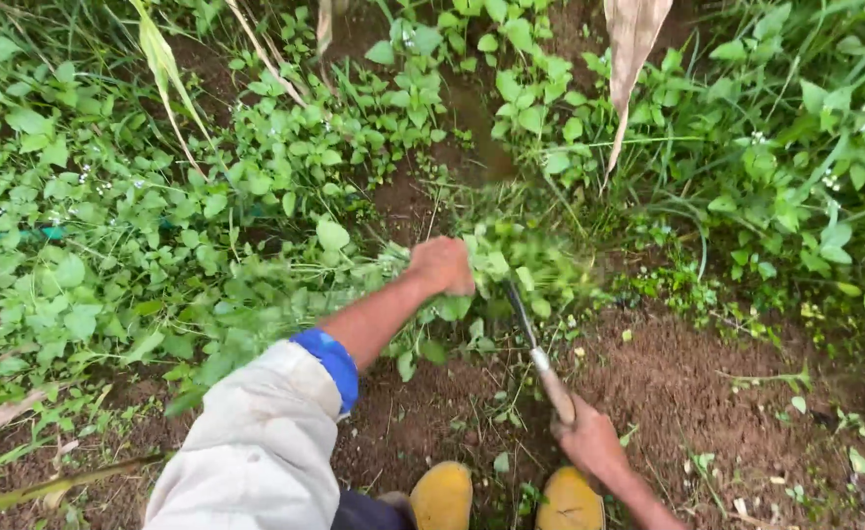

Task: Weeding a field by hand using a sickle

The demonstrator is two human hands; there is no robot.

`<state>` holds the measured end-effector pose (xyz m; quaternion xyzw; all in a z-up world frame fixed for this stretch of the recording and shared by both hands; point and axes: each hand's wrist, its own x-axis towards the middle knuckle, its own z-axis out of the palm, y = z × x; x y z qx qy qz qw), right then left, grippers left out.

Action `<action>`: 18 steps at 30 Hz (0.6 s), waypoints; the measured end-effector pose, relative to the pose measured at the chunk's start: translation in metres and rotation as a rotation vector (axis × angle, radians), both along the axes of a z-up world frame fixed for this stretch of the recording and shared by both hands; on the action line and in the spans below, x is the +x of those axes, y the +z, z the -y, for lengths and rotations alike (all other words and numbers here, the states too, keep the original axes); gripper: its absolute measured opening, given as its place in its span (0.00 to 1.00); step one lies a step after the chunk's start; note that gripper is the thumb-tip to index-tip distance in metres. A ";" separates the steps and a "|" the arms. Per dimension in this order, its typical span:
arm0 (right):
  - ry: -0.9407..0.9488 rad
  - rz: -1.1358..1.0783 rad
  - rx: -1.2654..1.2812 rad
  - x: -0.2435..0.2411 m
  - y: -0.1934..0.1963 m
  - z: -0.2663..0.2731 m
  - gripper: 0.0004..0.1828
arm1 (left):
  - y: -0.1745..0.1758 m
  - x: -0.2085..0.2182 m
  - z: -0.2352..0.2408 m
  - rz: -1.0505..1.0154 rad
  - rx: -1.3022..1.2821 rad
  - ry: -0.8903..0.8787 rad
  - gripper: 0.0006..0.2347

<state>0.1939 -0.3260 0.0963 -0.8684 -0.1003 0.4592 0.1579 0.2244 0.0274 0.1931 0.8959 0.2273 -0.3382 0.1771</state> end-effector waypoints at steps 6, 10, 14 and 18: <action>-0.151 0.149 0.049 -0.015 0.004 0.004 0.36 | 0.004 0.005 -0.019 0.016 -0.014 0.120 0.17; -0.180 -0.096 0.009 -0.020 0.001 0.008 0.32 | 0.019 0.001 -0.015 0.039 -0.023 0.168 0.16; -0.204 -0.309 -0.111 -0.025 0.022 -0.001 0.30 | 0.033 0.013 -0.046 0.338 -0.020 0.411 0.07; -0.207 -0.312 -0.115 -0.044 0.016 0.003 0.33 | 0.032 0.012 -0.068 0.541 -0.052 0.710 0.19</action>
